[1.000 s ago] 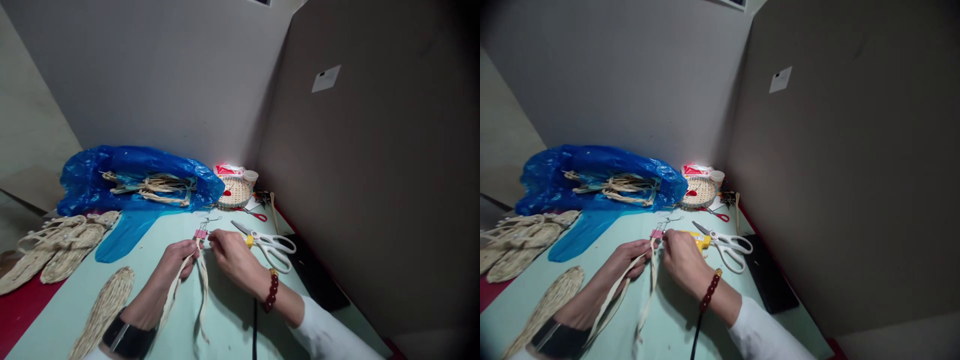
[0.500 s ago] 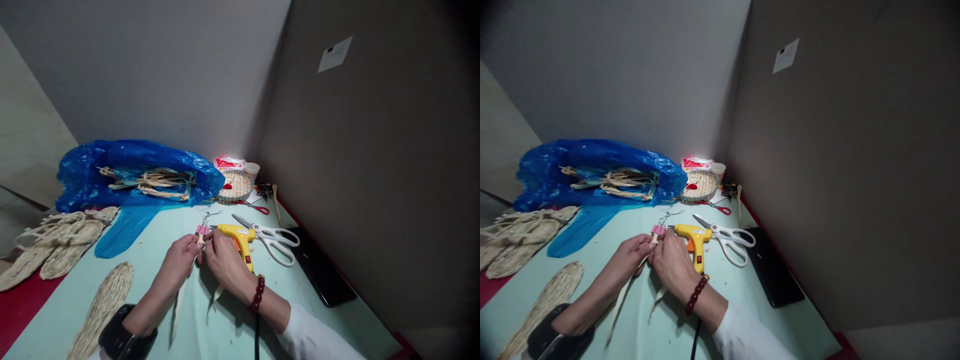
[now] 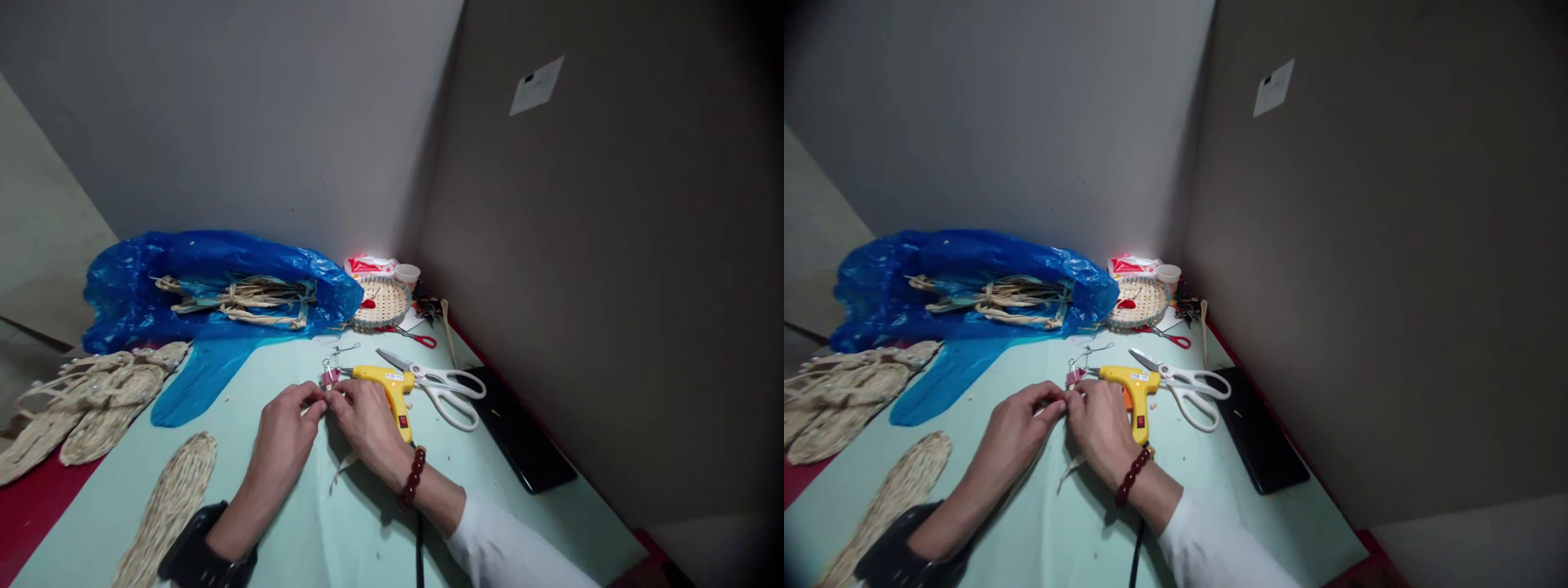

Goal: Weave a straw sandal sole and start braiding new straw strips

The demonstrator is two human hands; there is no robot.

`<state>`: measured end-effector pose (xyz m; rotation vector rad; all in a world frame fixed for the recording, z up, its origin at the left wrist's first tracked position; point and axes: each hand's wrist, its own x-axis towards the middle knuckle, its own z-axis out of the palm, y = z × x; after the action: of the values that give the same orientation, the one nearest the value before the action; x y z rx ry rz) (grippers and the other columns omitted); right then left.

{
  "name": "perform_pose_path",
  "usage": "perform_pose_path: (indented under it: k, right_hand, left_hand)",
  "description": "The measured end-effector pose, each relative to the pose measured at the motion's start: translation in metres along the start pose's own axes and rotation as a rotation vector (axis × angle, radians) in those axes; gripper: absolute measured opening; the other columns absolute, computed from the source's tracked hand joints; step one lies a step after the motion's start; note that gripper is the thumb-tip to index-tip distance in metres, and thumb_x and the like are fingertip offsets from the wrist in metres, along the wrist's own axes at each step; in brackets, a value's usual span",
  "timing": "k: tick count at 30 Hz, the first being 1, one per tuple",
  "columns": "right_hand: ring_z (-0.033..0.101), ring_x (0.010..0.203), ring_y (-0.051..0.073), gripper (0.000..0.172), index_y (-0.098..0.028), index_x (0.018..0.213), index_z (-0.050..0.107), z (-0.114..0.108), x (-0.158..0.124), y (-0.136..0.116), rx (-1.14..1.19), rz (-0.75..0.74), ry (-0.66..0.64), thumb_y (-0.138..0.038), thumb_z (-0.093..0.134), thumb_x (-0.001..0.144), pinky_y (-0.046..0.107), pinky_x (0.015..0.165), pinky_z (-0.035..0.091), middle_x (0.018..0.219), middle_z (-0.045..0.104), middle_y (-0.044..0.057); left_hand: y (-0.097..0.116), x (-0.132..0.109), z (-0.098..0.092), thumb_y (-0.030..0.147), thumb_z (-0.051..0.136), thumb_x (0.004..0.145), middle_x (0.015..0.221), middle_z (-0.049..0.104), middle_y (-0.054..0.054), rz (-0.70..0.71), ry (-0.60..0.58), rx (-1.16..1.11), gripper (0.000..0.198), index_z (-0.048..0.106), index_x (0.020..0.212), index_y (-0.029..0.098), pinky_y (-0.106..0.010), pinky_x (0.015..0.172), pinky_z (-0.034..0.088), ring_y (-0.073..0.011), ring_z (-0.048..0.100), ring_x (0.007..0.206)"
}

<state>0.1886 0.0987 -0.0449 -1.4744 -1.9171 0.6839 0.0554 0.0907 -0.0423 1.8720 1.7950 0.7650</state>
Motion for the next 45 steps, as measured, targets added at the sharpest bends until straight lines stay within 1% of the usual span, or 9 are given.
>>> perform_pose_path:
  k: [9,13,17,23,28,34,38,41,45]
  right_hand:
    - [0.060,0.065,0.020,0.020,-0.016,0.082,0.071,0.001,-0.001,-0.010,-0.129,0.052,0.043,-0.017,0.052,0.089,0.029,0.057,0.028,0.072,0.071,0.009]
    - [0.056,0.060,0.019,0.020,-0.016,0.085,0.071,0.000,-0.001,-0.012,-0.130,0.047,0.043,-0.016,0.052,0.087,0.029,0.056,0.025,0.068,0.069,0.008]
    - [0.052,0.058,0.016,0.021,-0.016,0.073,0.070,-0.001,-0.002,-0.010,-0.030,0.039,0.046,-0.013,0.053,0.084,0.028,0.057,0.027,0.062,0.065,0.005]
    - [0.050,0.055,0.012,0.024,-0.016,0.060,0.068,0.000,-0.002,-0.004,0.246,0.051,-0.019,-0.010,0.052,0.077,0.022,0.054,0.032,0.053,0.059,-0.001]
    - [0.047,0.050,0.011,0.022,-0.015,0.064,0.071,0.002,-0.001,-0.002,0.481,0.124,-0.039,-0.016,0.053,0.077,0.020,0.048,0.033,0.051,0.054,-0.002]
    - [0.038,0.047,0.010,0.022,-0.015,0.069,0.073,-0.004,-0.005,-0.007,0.727,0.152,-0.045,-0.023,0.054,0.076,0.021,0.046,0.029,0.050,0.046,-0.005]
    - [0.036,0.049,0.009,0.020,-0.015,0.070,0.073,-0.008,-0.009,-0.013,0.835,0.174,-0.027,-0.024,0.057,0.076,0.021,0.047,0.029,0.051,0.046,-0.004]
    - [0.035,0.049,0.009,0.017,-0.015,0.067,0.071,-0.008,-0.012,-0.017,0.898,0.199,-0.013,-0.024,0.059,0.075,0.021,0.047,0.028,0.051,0.047,-0.004]
    - [0.039,0.050,0.009,0.017,-0.014,0.064,0.069,-0.005,-0.013,-0.017,0.957,0.239,-0.004,-0.022,0.058,0.074,0.020,0.049,0.032,0.056,0.056,-0.001]
  left_hand:
    - [-0.011,0.003,0.003,0.035,0.060,0.090,0.087,0.069,-0.002,-0.029,-0.003,-0.080,0.020,0.066,0.089,0.016,-0.039,0.076,0.054,-0.0175,0.066,0.080]
    - [-0.005,-0.002,0.002,0.035,0.060,0.090,0.081,0.067,0.000,-0.074,0.041,-0.098,0.020,0.064,0.084,0.016,-0.036,0.071,0.052,-0.0161,0.063,0.073]
    - [0.007,-0.015,0.003,0.025,0.056,0.087,0.079,0.067,-0.003,-0.049,0.118,-0.108,0.015,0.064,0.078,0.017,-0.036,0.071,0.048,-0.0197,0.063,0.073]
    - [0.014,-0.028,0.010,0.024,0.047,0.083,0.080,0.067,-0.010,0.077,0.227,-0.045,0.022,0.068,0.080,0.018,-0.038,0.073,0.045,-0.0271,0.064,0.077]
    - [0.010,-0.031,0.010,0.020,0.050,0.085,0.077,0.071,-0.006,0.153,0.269,0.011,0.018,0.067,0.078,0.020,-0.033,0.065,0.047,-0.0235,0.067,0.070]
    - [0.005,-0.044,0.007,0.018,0.053,0.089,0.086,0.077,-0.004,0.367,0.352,0.110,0.016,0.069,0.092,0.022,-0.031,0.069,0.048,-0.0216,0.069,0.075]
    - [0.004,-0.049,0.001,0.014,0.054,0.089,0.082,0.073,-0.004,0.517,0.428,0.196,0.020,0.069,0.096,0.023,-0.036,0.071,0.045,-0.0243,0.063,0.078]
    - [0.006,-0.050,-0.001,0.009,0.054,0.086,0.081,0.071,-0.007,0.608,0.493,0.323,0.020,0.069,0.096,0.018,-0.040,0.070,0.044,-0.0262,0.059,0.076]
    - [0.005,-0.052,0.006,0.006,0.051,0.086,0.086,0.071,-0.012,0.727,0.502,0.531,0.020,0.064,0.100,0.011,-0.038,0.066,0.049,-0.0250,0.064,0.073]
